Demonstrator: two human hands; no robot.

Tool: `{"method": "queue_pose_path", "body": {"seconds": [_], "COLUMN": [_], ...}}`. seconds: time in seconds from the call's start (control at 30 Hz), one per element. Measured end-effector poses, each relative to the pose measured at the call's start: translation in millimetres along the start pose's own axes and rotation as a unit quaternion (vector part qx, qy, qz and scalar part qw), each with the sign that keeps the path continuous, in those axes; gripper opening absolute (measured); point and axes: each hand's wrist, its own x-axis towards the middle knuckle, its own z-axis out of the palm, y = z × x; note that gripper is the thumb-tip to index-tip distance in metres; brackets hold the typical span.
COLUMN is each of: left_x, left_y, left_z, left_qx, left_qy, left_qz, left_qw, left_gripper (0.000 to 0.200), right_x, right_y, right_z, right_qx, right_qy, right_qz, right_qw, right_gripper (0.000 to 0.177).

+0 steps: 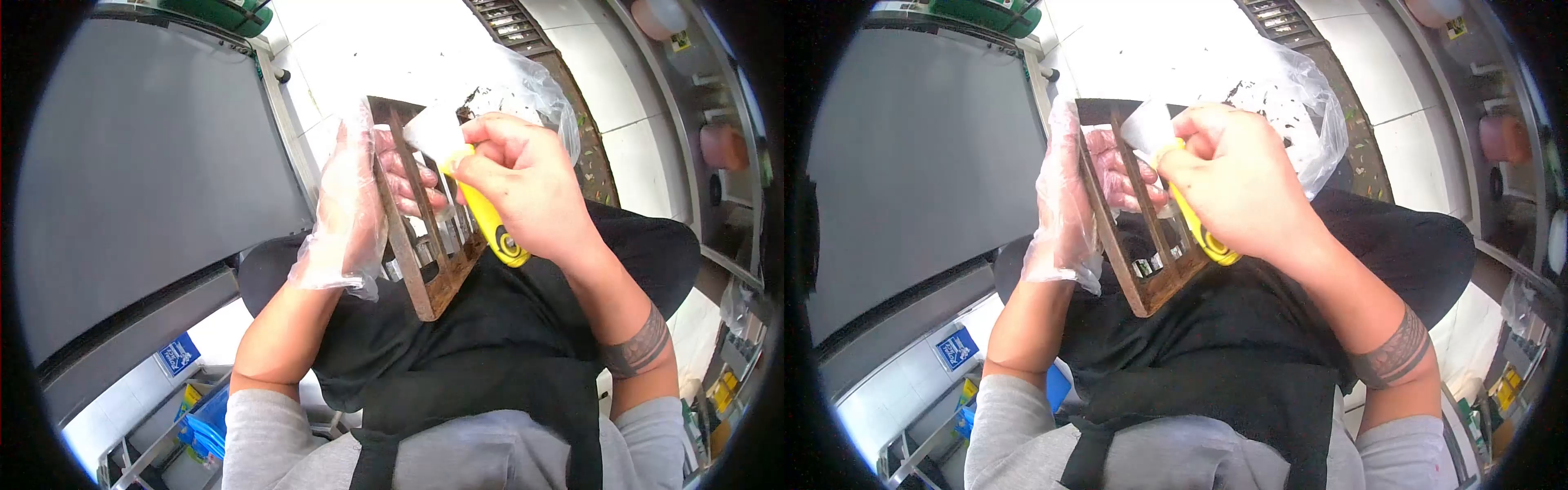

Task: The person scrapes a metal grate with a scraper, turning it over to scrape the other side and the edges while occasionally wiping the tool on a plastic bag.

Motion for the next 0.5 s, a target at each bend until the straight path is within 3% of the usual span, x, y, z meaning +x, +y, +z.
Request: {"method": "queue_pose_path", "body": {"seconds": [0.07,0.1,0.23,0.33,0.5], "left_x": [-4,-5,-9,-4,-5], "left_y": [-1,-1,0,-2,0], "left_z": [5,6,21,18,21], "left_qx": [-0.002,0.008,-0.004,-0.041,-0.038], "left_qy": [0.010,0.025,0.079,0.066,0.045], "left_qz": [0.010,0.018,0.039,0.034,0.041], "left_qw": [1.000,1.000,0.996,0.996,0.997], "left_gripper": [0.077,0.077,0.083,0.080,0.080], "right_x": [-1,-2,-9,-3,7], "right_y": [-4,-4,-30,-22,-19], "right_z": [4,7,8,11,20], "right_qx": [0.045,0.001,0.006,-0.050,-0.043], "right_qy": [-0.049,-0.022,-0.026,0.009,0.021], "right_qz": [0.040,-0.004,0.040,-0.035,-0.034], "right_qw": [0.997,1.000,0.999,0.998,0.998], "right_gripper": [0.025,0.022,0.022,0.023,0.023]}}
